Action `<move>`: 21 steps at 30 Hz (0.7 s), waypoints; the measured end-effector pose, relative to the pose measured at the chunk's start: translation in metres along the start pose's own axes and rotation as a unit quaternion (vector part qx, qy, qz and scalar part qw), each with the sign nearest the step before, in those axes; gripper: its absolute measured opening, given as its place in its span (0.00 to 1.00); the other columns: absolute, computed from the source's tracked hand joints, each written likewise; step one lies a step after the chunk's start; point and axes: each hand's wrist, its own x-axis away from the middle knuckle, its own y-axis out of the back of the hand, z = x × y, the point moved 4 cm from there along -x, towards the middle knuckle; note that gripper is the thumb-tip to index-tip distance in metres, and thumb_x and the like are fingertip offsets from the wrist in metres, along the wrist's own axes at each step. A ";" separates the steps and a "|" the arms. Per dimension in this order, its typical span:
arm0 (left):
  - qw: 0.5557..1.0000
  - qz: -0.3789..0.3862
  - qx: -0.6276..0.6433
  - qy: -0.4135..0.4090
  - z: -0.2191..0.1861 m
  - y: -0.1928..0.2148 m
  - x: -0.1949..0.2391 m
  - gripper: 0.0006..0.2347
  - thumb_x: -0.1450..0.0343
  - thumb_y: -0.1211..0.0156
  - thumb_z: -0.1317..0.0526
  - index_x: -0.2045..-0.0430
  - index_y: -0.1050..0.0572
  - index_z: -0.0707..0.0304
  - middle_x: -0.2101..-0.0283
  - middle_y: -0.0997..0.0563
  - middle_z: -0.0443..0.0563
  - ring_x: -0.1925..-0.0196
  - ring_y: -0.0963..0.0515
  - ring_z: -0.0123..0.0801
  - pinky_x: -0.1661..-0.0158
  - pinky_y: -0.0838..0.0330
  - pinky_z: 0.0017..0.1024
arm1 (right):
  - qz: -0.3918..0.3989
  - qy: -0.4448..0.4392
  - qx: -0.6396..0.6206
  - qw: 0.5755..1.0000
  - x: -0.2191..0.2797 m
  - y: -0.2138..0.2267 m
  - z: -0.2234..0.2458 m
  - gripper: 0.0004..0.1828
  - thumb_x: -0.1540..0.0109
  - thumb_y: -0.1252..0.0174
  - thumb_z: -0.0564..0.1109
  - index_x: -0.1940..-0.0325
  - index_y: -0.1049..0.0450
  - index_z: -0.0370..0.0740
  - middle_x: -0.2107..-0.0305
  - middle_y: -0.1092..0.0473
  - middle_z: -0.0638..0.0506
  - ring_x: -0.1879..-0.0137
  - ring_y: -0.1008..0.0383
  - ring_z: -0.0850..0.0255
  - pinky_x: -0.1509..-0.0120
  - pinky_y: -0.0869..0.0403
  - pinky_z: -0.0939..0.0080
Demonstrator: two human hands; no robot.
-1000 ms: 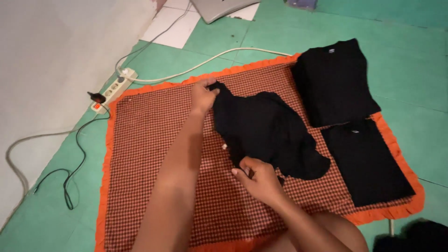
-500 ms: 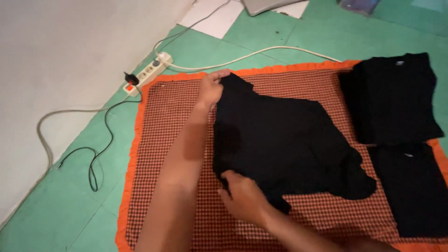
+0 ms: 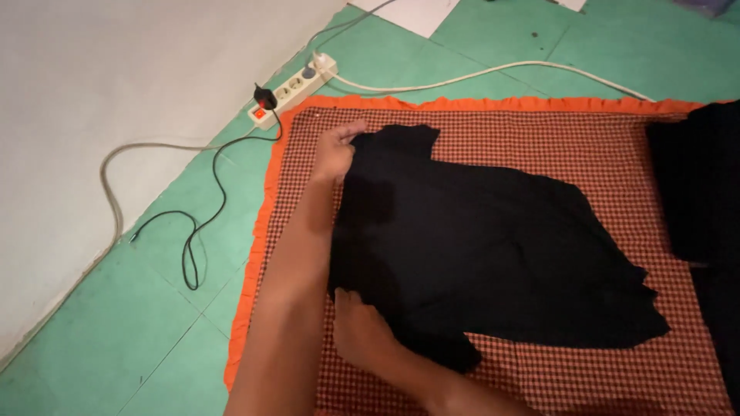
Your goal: The person folds a black t-shirt by hand on a checkered mat, smoothing and aligning the fabric before folding it into a compact rectangle. The folded shirt is placed on a stack of previously folded shirts. The person then picks up another black t-shirt and begins to unfold and smooth it on the mat.
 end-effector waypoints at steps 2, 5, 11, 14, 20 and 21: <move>0.992 0.004 -0.084 -0.089 0.006 0.008 0.003 0.16 0.39 0.32 0.75 0.57 0.17 0.68 0.52 0.15 0.53 0.48 0.16 0.34 0.43 0.23 0.28 | 0.038 -0.038 -0.037 0.998 -0.010 -0.012 -0.004 0.34 0.36 0.71 0.41 0.25 0.53 0.30 0.41 0.41 0.27 0.46 0.30 0.24 0.42 0.32 0.26; 0.943 0.007 -0.301 -0.140 0.012 0.024 0.017 0.25 0.43 0.47 0.74 0.50 0.20 0.64 0.45 0.19 0.58 0.41 0.20 0.46 0.39 0.30 0.35 | 0.129 0.015 -0.016 0.991 -0.021 -0.038 -0.032 0.56 0.41 0.38 0.52 0.22 0.65 0.30 0.38 0.47 0.29 0.37 0.36 0.35 0.30 0.36 0.49; 0.883 -0.046 -0.464 -0.047 -0.006 0.042 0.111 0.07 0.31 0.42 0.59 0.76 0.29 0.61 0.72 0.22 0.57 0.65 0.21 0.56 0.63 0.32 0.51 | 0.022 0.143 0.053 0.988 -0.019 0.005 -0.085 0.19 0.39 0.39 0.51 0.48 0.24 0.39 0.68 0.20 0.47 0.53 0.23 0.52 0.47 0.27 0.52; 0.760 -0.089 -0.626 -0.150 -0.010 0.050 0.198 0.18 0.34 0.36 0.42 0.70 0.25 0.58 0.72 0.19 0.58 0.66 0.15 0.48 0.69 0.22 0.41 | -0.056 0.138 0.114 0.982 -0.036 0.056 -0.099 0.13 0.42 0.38 0.50 0.57 0.21 0.44 0.67 0.24 0.42 0.58 0.20 0.41 0.55 0.21 0.44; 0.823 0.076 -0.517 0.222 -0.052 0.050 0.302 0.24 0.33 0.40 0.39 0.70 0.18 0.66 0.64 0.15 0.68 0.54 0.16 0.62 0.60 0.21 0.51 | -0.119 0.139 0.264 0.947 -0.119 0.120 -0.071 0.16 0.38 0.41 0.47 0.47 0.26 0.43 0.54 0.27 0.43 0.54 0.20 0.41 0.51 0.21 0.44; 0.823 0.072 -0.516 0.224 -0.056 0.047 0.308 0.24 0.33 0.40 0.39 0.70 0.18 0.66 0.64 0.15 0.68 0.54 0.16 0.62 0.60 0.21 0.51 | -0.117 0.142 0.264 0.947 -0.123 0.124 -0.058 0.16 0.38 0.41 0.47 0.47 0.26 0.43 0.54 0.27 0.43 0.54 0.20 0.41 0.51 0.21 0.44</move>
